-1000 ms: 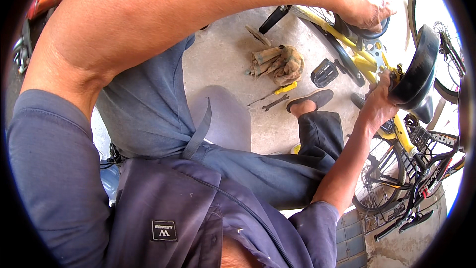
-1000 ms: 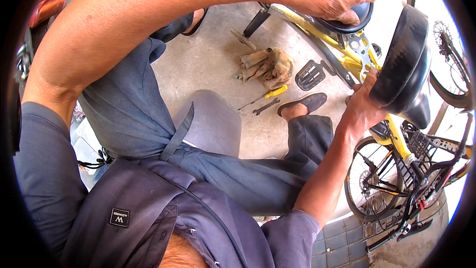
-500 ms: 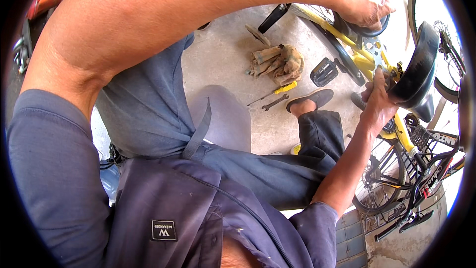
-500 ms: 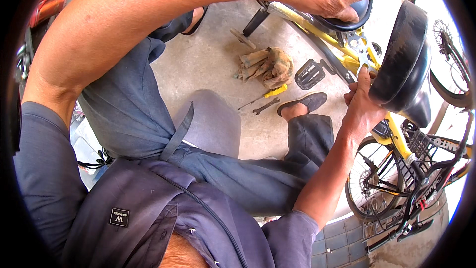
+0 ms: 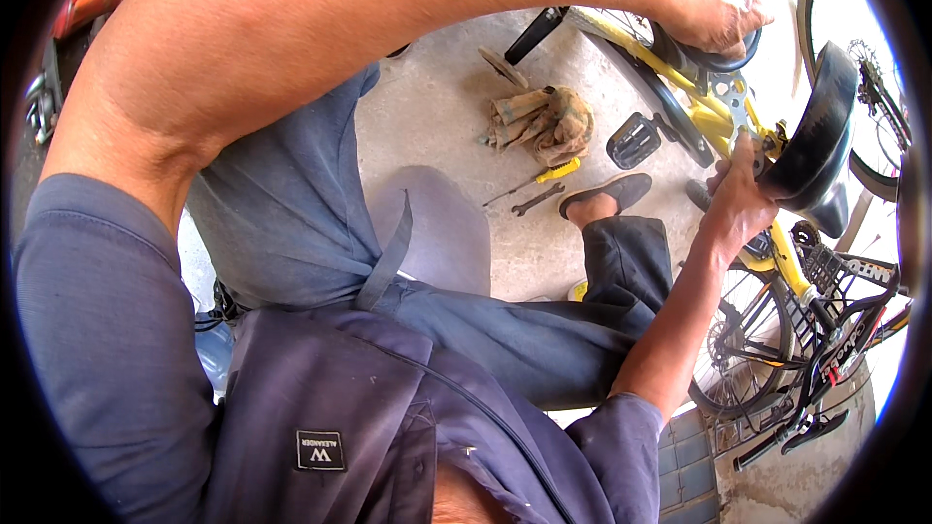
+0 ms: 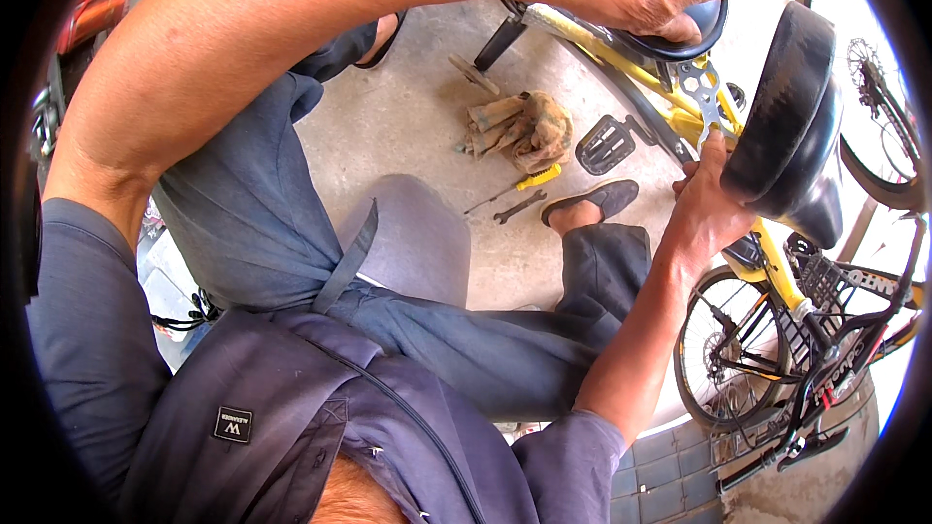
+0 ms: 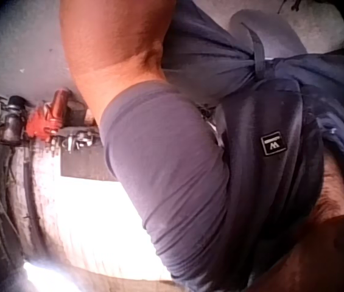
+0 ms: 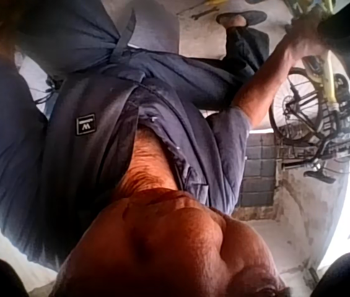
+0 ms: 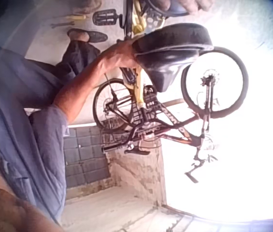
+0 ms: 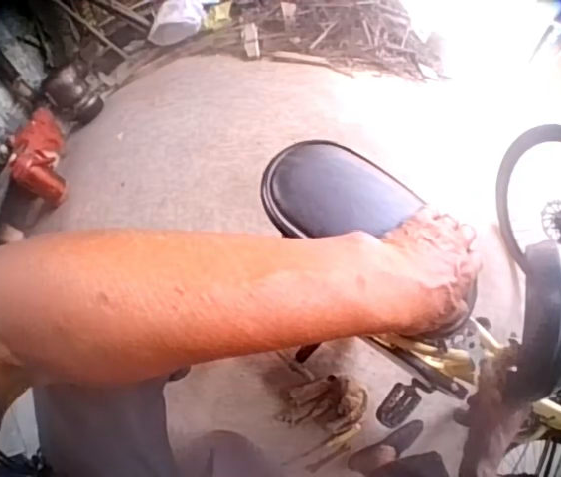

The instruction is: The person is sitting on the floor and adjusting the seat of a yellow bicycle. They use a wrench to tighten the seat post bolt and check the stability of the seat.

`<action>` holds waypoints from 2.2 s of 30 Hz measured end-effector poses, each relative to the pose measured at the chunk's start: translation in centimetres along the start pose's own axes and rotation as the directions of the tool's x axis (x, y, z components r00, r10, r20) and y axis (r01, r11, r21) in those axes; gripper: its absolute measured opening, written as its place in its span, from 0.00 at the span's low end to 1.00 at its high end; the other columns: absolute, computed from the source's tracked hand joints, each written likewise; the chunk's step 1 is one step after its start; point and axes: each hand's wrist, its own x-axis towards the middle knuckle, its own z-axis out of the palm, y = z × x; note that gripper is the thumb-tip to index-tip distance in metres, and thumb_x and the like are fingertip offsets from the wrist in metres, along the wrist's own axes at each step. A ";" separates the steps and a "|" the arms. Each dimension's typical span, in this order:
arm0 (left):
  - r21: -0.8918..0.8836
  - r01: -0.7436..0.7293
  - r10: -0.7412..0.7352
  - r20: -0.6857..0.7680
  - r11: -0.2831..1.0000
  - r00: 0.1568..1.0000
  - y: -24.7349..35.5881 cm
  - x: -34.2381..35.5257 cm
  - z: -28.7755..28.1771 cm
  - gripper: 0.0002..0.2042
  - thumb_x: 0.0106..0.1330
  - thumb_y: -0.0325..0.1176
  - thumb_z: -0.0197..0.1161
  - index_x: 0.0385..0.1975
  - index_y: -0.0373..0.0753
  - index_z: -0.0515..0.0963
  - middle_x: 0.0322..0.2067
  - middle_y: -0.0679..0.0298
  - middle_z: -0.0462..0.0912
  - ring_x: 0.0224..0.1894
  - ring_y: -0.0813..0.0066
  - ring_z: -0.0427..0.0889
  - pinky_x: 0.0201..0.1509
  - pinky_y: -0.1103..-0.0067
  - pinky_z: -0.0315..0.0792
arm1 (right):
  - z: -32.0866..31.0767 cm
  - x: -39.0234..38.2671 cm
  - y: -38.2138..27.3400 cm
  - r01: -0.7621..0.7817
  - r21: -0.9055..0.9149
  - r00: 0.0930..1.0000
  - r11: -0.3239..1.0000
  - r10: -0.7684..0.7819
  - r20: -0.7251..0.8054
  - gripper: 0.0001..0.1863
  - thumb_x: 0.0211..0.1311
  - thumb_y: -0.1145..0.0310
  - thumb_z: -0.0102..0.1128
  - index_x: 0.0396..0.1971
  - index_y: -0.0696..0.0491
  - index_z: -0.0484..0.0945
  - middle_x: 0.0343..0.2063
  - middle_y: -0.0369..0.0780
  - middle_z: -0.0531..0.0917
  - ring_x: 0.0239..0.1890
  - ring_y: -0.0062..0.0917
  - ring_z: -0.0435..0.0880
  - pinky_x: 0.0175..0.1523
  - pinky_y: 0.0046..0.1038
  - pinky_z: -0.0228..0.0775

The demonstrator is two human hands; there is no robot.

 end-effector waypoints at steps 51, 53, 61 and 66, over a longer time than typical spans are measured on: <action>0.036 0.032 -0.033 0.038 0.999 0.999 0.2 -0.2 -1.1 0.20 0.59 0.41 0.53 0.46 0.33 0.75 0.50 0.48 0.72 0.57 0.56 0.68 0.61 0.66 0.58 | -0.6 0.0 -0.7 -0.037 -0.111 0.984 0.993 0.056 0.168 0.18 0.57 0.54 0.60 0.25 0.56 0.77 0.09 0.30 0.66 0.11 0.13 0.61 0.18 0.18 0.48; 0.042 0.024 -0.026 0.039 0.999 0.999 0.2 -0.2 -1.2 0.20 0.58 0.41 0.53 0.46 0.33 0.75 0.50 0.48 0.72 0.56 0.56 0.68 0.61 0.66 0.58 | -0.7 0.1 -0.7 -0.033 -0.134 0.984 0.990 0.056 0.169 0.18 0.57 0.53 0.59 0.25 0.56 0.77 0.09 0.30 0.66 0.11 0.13 0.61 0.18 0.18 0.48; 0.034 -0.003 0.001 0.054 0.999 0.999 -0.2 0.5 -0.5 0.21 0.58 0.41 0.54 0.45 0.33 0.75 0.50 0.49 0.73 0.56 0.57 0.68 0.60 0.66 0.59 | -1.1 0.9 0.2 0.009 -0.150 0.981 0.989 0.020 0.192 0.19 0.55 0.51 0.61 0.26 0.55 0.77 0.09 0.30 0.66 0.12 0.13 0.62 0.19 0.18 0.50; 0.062 0.032 -0.033 0.014 0.998 0.999 0.3 -0.3 -1.1 0.21 0.58 0.42 0.55 0.45 0.34 0.75 0.50 0.49 0.73 0.56 0.57 0.69 0.61 0.66 0.59 | -1.1 0.9 0.0 0.013 -0.157 0.985 0.987 0.014 0.172 0.20 0.54 0.50 0.61 0.27 0.55 0.78 0.09 0.30 0.66 0.12 0.13 0.61 0.19 0.18 0.49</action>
